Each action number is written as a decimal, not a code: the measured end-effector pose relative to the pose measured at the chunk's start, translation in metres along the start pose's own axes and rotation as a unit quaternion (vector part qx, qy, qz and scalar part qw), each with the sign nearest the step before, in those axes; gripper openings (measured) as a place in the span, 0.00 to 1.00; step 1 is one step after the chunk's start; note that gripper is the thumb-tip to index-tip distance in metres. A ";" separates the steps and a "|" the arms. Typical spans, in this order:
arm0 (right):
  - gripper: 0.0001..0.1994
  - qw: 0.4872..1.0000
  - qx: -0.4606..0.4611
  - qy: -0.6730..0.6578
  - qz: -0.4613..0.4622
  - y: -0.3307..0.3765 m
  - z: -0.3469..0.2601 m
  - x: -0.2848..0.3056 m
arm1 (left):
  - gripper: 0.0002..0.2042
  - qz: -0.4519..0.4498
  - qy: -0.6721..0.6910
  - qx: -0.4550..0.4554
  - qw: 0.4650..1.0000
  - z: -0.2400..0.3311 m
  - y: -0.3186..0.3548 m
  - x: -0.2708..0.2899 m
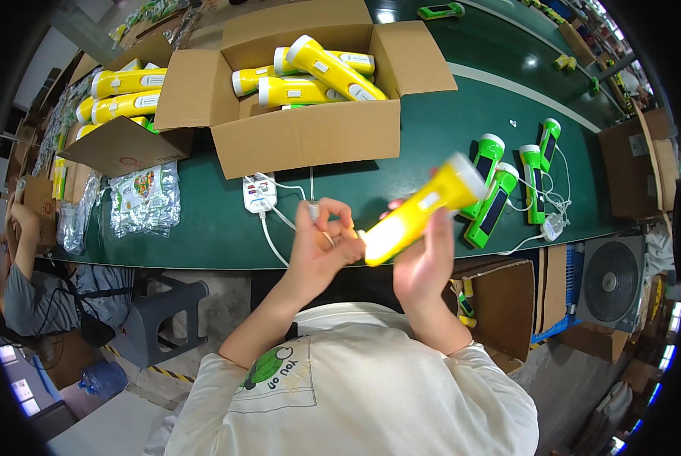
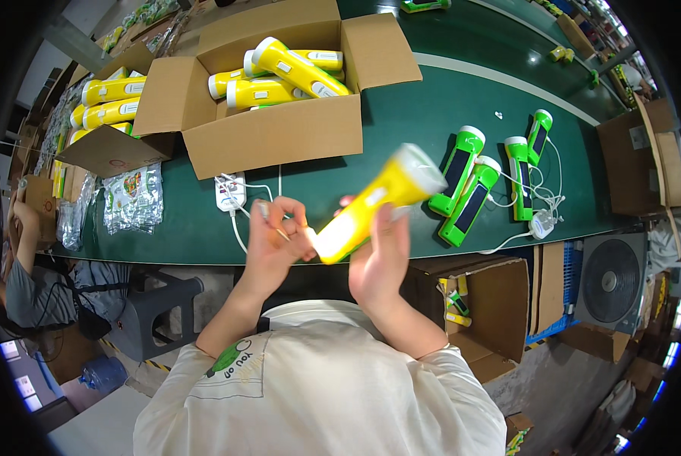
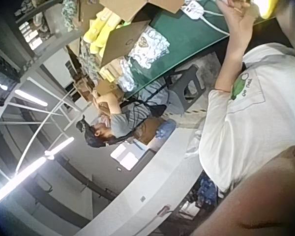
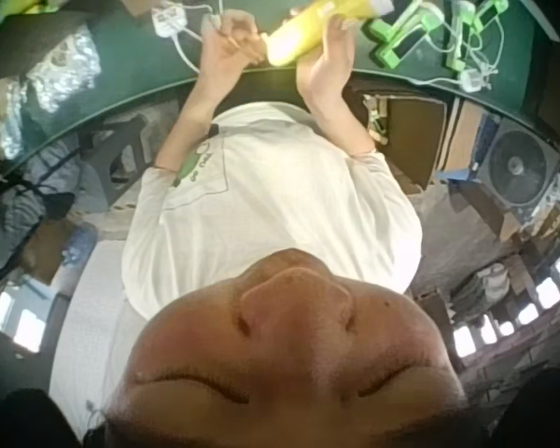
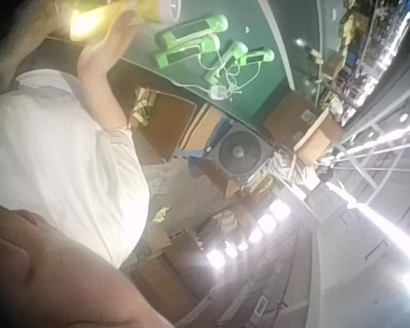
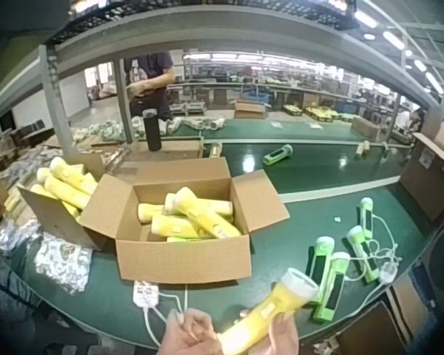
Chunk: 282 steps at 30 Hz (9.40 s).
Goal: Checking the functionality of yellow and green flashlights on an assembly line and placing them in boxes.
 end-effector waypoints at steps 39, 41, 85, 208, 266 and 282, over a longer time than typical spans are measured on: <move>0.27 0.915 -0.305 0.197 -0.175 0.028 0.064 -0.003 | 0.13 -0.262 -0.256 0.066 0.928 0.022 -0.004 -0.007; 0.26 0.919 -0.301 0.188 -0.172 0.029 0.066 -0.004 | 0.12 -0.255 -0.244 0.067 0.933 0.017 -0.002 -0.006; 0.20 0.878 -0.404 0.094 -0.240 -0.004 0.065 -0.043 | 0.13 -0.142 -0.158 0.007 0.977 0.026 -0.009 0.034; 0.19 0.884 -0.438 -0.040 -0.160 0.075 0.110 0.012 | 0.18 0.135 -0.313 -0.155 0.927 0.042 0.022 0.135; 0.28 0.986 -0.123 -0.044 -0.101 0.035 0.064 0.019 | 0.25 -0.092 -0.507 -0.011 0.857 0.003 0.029 -0.003; 0.24 0.991 -0.042 0.063 -0.110 0.050 0.065 0.018 | 0.12 -0.062 -0.211 0.132 0.966 -0.018 0.036 0.006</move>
Point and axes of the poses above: each hand's wrist, its own y-axis away from the middle knuckle, its own x-axis out of the back of the hand, z = x × y, the point moved 8 cm from there along -y, towards the middle knuckle, and after that the axes turned 14 degrees about -x, right-handed, at the moved point
